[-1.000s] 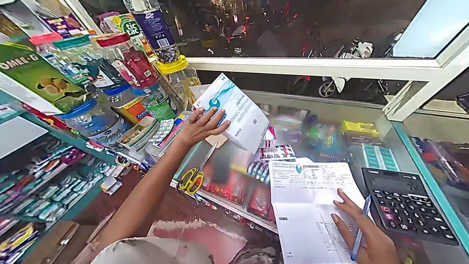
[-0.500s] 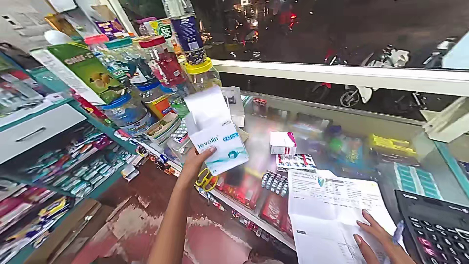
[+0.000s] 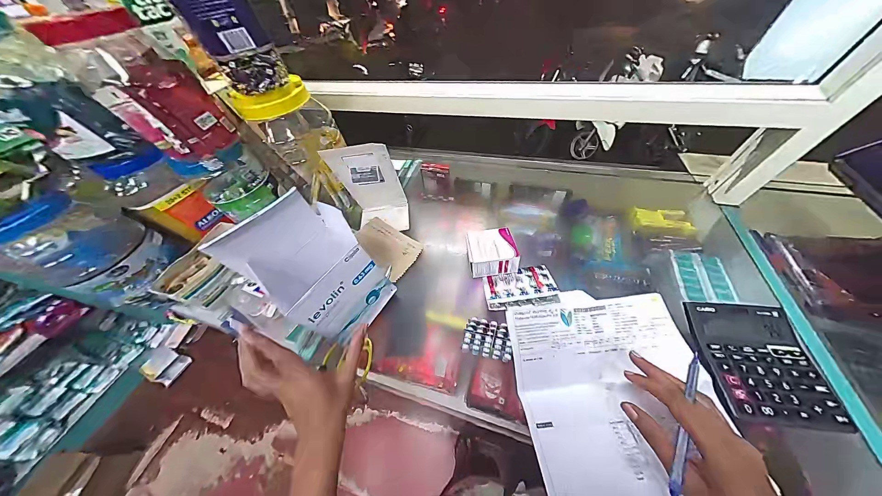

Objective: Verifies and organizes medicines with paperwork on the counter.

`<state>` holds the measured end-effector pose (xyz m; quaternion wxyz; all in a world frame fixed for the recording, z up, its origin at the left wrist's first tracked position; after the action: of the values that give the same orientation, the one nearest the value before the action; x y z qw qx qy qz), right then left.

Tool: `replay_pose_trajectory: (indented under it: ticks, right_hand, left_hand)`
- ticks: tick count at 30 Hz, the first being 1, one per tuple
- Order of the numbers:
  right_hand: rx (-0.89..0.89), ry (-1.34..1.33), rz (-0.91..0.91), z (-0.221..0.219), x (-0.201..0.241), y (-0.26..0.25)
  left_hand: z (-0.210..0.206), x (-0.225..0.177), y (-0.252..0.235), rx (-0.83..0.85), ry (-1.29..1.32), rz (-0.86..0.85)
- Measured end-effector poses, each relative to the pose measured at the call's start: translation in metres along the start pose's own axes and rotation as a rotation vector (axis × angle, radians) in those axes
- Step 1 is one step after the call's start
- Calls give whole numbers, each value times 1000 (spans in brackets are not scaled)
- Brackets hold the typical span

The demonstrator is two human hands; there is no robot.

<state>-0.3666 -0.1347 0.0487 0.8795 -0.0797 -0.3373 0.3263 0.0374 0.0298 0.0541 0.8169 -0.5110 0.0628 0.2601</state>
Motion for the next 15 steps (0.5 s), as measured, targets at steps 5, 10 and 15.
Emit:
replay_pose_trajectory:
  ticks: [5,10,15]
  right_hand:
    - [-149,24,63,2,9,4]
    - [-289,-176,17,8,17,22]
    - [-292,-248,-35,5,11,38]
  left_hand:
    - [-64,-134,40,487,337,-523]
    - [-111,-149,55,688,472,-550]
    - [-102,-98,44,744,532,-197]
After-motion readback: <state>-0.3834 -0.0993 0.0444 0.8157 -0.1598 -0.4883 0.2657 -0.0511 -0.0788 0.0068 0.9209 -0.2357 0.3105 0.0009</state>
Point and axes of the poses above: each hand's wrist, its own y-axis away from the middle knuckle, its own z-axis out of the back of the hand, x = y × z, the point moved 9 cm from there along -y, towards the middle knuckle
